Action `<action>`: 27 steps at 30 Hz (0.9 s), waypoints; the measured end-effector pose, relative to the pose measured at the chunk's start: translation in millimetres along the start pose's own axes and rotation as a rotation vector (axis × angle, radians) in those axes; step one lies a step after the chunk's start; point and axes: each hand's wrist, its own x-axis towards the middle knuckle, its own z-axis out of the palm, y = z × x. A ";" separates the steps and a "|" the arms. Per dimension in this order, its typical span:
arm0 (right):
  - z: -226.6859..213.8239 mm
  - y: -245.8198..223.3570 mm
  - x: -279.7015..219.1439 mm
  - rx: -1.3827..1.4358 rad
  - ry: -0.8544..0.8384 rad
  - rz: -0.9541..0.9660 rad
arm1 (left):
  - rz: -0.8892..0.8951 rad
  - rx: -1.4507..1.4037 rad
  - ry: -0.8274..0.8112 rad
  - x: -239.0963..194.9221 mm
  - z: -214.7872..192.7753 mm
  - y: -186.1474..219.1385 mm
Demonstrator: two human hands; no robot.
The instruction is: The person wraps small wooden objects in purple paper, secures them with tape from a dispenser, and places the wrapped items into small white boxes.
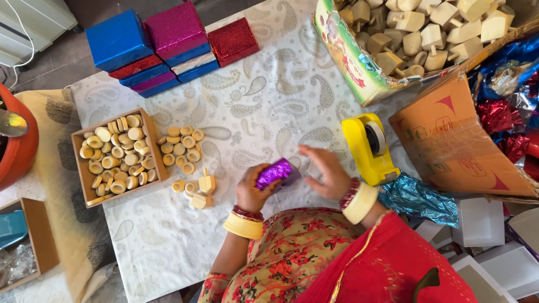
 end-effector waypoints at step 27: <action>-73.4 110.5 -155.5 -0.424 0.424 0.608 | -0.139 0.214 0.215 57.9 -9.3 -9.9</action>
